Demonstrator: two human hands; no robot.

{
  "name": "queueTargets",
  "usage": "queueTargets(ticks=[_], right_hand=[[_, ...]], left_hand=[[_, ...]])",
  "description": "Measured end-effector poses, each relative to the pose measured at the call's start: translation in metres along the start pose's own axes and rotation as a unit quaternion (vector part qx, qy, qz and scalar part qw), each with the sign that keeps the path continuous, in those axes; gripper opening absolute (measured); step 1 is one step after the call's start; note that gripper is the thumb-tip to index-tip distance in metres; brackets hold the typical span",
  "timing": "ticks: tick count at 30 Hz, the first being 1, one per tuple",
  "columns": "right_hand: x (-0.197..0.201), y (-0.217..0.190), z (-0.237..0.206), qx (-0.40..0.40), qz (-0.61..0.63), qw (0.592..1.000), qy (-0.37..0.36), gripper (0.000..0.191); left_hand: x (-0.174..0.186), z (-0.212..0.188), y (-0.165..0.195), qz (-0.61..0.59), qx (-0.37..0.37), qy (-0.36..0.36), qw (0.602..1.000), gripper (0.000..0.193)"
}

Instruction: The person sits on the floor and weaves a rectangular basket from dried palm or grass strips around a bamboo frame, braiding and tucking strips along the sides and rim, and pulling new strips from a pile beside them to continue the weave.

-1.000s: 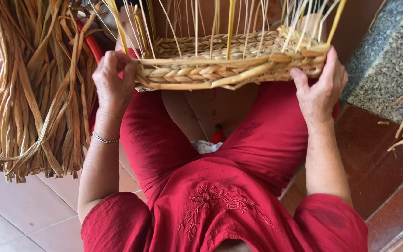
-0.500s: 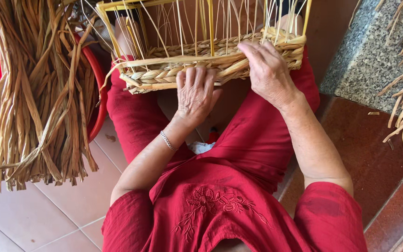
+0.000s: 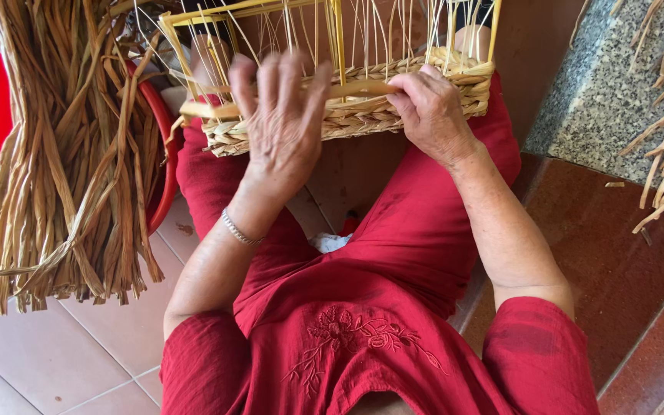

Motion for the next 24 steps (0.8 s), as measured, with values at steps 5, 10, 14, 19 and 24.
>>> queueTargets(ticks=[5,10,14,19,24], right_hand=[[-0.004,0.007,0.0,-0.011,0.02,0.999,0.031,0.012],[-0.002,0.004,0.0,-0.023,0.028,0.999,0.026,0.013],[-0.004,0.001,-0.002,-0.006,-0.002,0.998,0.06,0.014],[-0.011,0.004,-0.005,-0.061,0.018,0.994,0.09,0.011],[-0.007,0.007,-0.003,-0.046,0.04,0.996,0.072,0.01]], left_hand=[[0.006,-0.019,0.023,-0.205,-0.074,-0.003,0.976,0.047],[-0.062,-0.017,0.033,-0.287,0.174,-0.094,0.937,0.061],[-0.088,-0.005,0.023,-0.41,0.216,-0.024,0.886,0.043],[-0.104,0.018,0.022,-0.345,0.156,-0.012,0.926,0.026],[-0.126,0.042,0.025,-0.411,0.291,-0.086,0.86,0.021]])
Point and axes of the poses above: each hand's wrist, its own z-axis towards the middle knuckle, its own x-axis out of the back of the hand, y = z × x, the point moved 1 cm from there along z, towards the middle knuckle, and after that the axes turned 12 degrees about y, right-handed, at the moved point
